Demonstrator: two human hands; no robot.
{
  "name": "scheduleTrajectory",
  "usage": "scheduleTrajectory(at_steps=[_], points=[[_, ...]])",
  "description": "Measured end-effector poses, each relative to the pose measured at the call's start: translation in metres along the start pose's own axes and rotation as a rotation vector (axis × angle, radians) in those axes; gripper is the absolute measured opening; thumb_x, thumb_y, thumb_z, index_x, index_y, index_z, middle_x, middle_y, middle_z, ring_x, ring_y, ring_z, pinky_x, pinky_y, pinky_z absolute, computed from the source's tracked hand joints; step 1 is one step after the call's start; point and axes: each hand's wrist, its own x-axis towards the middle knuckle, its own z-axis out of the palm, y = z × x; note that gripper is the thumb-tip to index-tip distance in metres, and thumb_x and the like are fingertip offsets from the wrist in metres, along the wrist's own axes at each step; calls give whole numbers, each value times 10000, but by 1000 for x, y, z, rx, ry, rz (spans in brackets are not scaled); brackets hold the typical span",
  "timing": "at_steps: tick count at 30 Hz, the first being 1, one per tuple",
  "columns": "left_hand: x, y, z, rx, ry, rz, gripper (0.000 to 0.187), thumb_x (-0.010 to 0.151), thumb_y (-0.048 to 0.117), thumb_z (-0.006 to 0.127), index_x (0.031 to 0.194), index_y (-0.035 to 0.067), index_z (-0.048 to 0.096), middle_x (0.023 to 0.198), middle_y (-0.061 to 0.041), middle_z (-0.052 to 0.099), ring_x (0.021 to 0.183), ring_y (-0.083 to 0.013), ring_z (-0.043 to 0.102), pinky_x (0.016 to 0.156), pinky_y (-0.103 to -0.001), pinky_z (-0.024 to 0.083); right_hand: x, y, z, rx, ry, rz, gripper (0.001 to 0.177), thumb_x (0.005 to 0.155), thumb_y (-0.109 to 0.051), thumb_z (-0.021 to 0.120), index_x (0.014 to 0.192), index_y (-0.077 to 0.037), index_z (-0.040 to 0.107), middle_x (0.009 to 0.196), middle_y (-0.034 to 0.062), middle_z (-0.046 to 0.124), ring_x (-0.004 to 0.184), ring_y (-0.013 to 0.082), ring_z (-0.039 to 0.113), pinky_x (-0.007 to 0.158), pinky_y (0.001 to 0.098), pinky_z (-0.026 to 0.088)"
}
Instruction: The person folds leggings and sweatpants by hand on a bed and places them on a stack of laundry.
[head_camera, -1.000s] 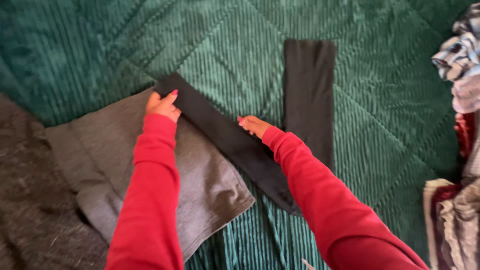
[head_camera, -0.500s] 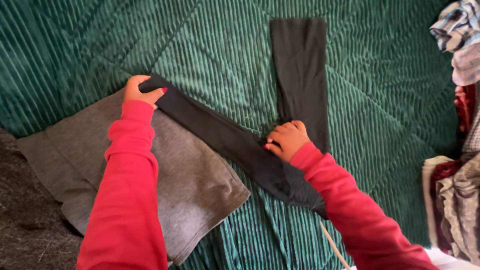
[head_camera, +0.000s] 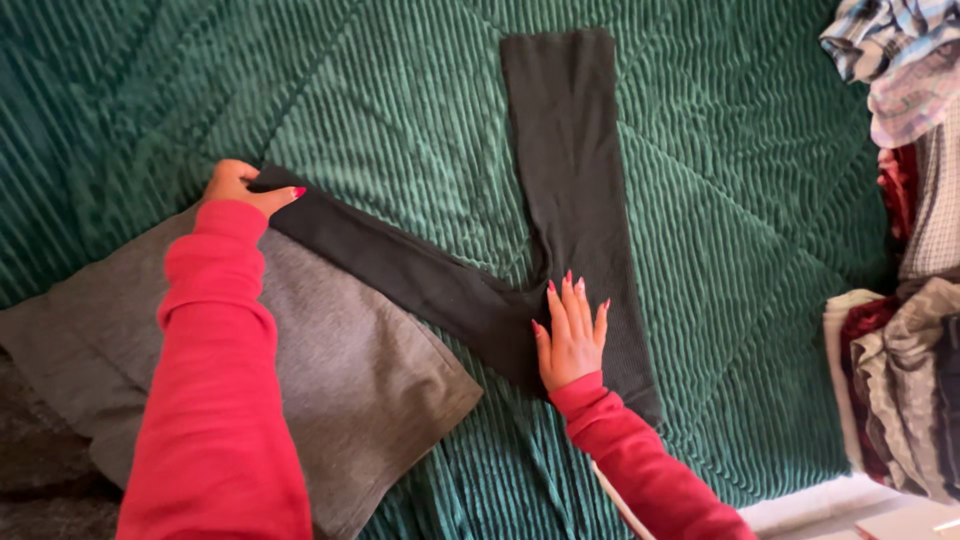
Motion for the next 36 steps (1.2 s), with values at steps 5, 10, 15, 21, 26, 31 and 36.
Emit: scheduleTrajectory(at_steps=[5, 10, 15, 21, 26, 31, 36], points=[[14, 2, -13, 107, -200, -97, 856, 645, 507, 982, 1204, -50, 651, 1129, -212, 697, 1002, -321, 664, 878, -439, 520, -9, 9, 24, -38, -42, 81, 646, 956, -279, 607, 1537, -31, 471, 1645, 180, 380, 1535, 312, 337, 1250, 624, 140], [-5, 30, -48, -65, -335, -48, 563, 843, 434, 831, 1114, -46, 720, 1047, -168, 758, 948, -267, 700, 864, -426, 532, -1, 2, 18, -36, -2, 82, 730, 883, -478, 674, 1467, -69, 517, 1624, 210, 340, 1523, 363, 275, 1206, 632, 131], [-36, 50, -99, -298, -266, 170, 322, 1012, 265, 771, 1119, -29, 698, 1036, -80, 719, 920, -154, 645, 834, -337, 518, 3, -4, 26, -102, -54, 145, 730, 873, -533, 672, 1437, -90, 534, 1625, 201, 335, 1525, 350, 280, 1206, 644, 134], [-88, 109, -158, -371, -259, 86, 222, 1097, 170, 768, 1122, -37, 690, 971, -48, 702, 821, -82, 620, 779, -281, 507, 1, 1, 27, -126, -58, 120, 754, 891, -549, 647, 1474, -91, 507, 1643, 197, 296, 1534, 335, 247, 1196, 657, 132], [-127, 214, -189, -584, -209, 193, 355, 1060, 19, 693, 1352, -21, 496, 1080, -49, 688, 988, -81, 661, 840, -224, 537, 2, 10, 2, 12, -80, 50, 685, 933, -492, 623, 1486, -110, 492, 1641, 186, 291, 1529, 333, 249, 1183, 648, 141], [-163, 352, -204, -584, -251, 444, 346, 1001, 1, 637, 1343, 0, 582, 1297, -43, 650, 1139, -68, 622, 985, -223, 517, -7, 17, -26, 55, -257, -15, 567, 950, -299, 608, 1497, -207, 490, 1613, 74, 402, 1525, 245, 322, 1204, 601, 192], [-166, 459, -177, -525, -508, 496, 271, 922, 35, 604, 1190, 7, 635, 1234, -46, 673, 1164, -88, 631, 993, -260, 500, -9, 34, -18, 128, -185, -225, 585, 943, -276, 634, 1499, -159, 497, 1586, 99, 431, 1492, 246, 340, 1190, 623, 182]])
